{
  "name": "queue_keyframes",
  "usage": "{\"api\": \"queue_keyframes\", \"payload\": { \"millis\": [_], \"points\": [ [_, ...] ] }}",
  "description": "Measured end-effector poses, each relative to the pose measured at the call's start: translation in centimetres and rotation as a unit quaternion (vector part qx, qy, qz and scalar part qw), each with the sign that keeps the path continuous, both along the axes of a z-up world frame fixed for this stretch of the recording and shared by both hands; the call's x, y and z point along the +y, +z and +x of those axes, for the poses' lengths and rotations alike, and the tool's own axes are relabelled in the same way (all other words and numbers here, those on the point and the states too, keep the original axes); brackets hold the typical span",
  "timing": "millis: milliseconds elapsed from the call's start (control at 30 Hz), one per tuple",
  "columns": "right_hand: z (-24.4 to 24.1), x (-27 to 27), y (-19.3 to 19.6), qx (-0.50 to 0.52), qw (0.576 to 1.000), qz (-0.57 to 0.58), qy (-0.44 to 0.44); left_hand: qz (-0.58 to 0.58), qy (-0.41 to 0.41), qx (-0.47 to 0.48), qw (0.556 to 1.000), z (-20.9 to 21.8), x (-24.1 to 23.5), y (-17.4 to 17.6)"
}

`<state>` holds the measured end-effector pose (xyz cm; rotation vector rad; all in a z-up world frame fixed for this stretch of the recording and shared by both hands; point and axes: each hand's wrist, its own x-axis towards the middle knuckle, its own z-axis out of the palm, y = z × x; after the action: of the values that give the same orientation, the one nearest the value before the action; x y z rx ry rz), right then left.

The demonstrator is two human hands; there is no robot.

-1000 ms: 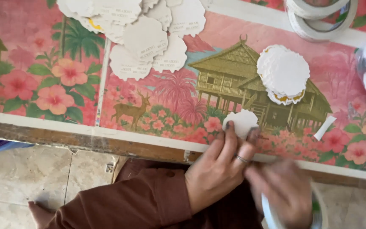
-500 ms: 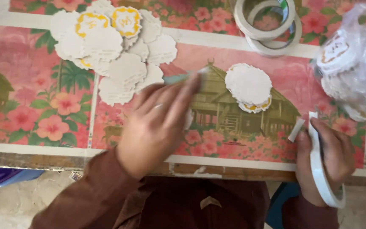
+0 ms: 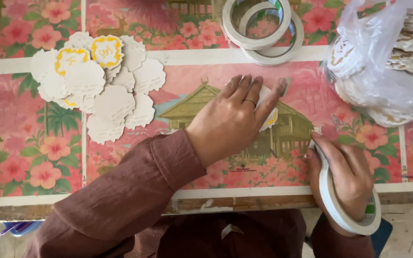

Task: The person applies white adhesive tape to the back of small, scalloped paper cutouts. They pick up each cutout, press a strip of tape onto it, and place it on a pile on the table.

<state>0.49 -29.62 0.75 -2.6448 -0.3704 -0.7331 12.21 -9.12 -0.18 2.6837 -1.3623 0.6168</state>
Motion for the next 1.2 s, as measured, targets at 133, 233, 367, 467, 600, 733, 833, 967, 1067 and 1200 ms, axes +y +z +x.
{"api": "queue_keyframes", "payload": {
  "millis": [133, 233, 367, 467, 600, 733, 833, 967, 1067, 1200],
  "points": [
    [0.1, -0.4, -0.1, 0.002, 1.000, -0.014, 0.013, 0.013, -0.017, -0.095, 0.995, 0.4, 0.4, -0.4],
    [0.1, -0.4, -0.1, -0.004, 1.000, -0.017, 0.026, -0.024, -0.023, -0.079, 0.996, 1.4, 0.8, -0.3],
    [0.0, -0.2, -0.1, -0.002, 1.000, -0.008, 0.004, -0.081, -0.009, 0.084, 0.993, 3.1, 1.4, 0.8],
    [0.5, 0.9, 0.5, 0.016, 1.000, 0.003, 0.002, -0.208, 0.026, 0.232, 0.950, 2.7, 2.7, 2.6],
    [2.8, 3.6, 0.9, 0.029, 0.990, -0.106, 0.093, -0.411, 0.023, 0.491, 0.768, 1.2, 3.3, 3.3],
    [4.9, 4.1, 0.3, 0.056, 0.983, -0.140, 0.105, -0.363, 0.066, 0.485, 0.793, 0.7, 4.4, 1.0],
    [4.8, 3.6, 0.9, 0.044, 0.982, -0.152, 0.106, -0.224, 0.115, 0.194, 0.948, 0.1, 5.8, 1.0],
    [2.4, 3.6, 1.3, 0.040, 0.994, -0.076, 0.064, -0.212, 0.160, 0.157, 0.951, -0.3, 6.7, 1.3],
    [0.7, 3.4, -0.2, 0.028, 0.999, -0.021, 0.034, -0.188, 0.129, 0.172, 0.958, 0.0, 6.6, 0.9],
    [0.0, 3.8, -0.5, -0.010, 0.999, -0.016, 0.026, -0.097, 0.106, 0.184, 0.972, 0.9, 6.3, -0.2]
  ]
}}
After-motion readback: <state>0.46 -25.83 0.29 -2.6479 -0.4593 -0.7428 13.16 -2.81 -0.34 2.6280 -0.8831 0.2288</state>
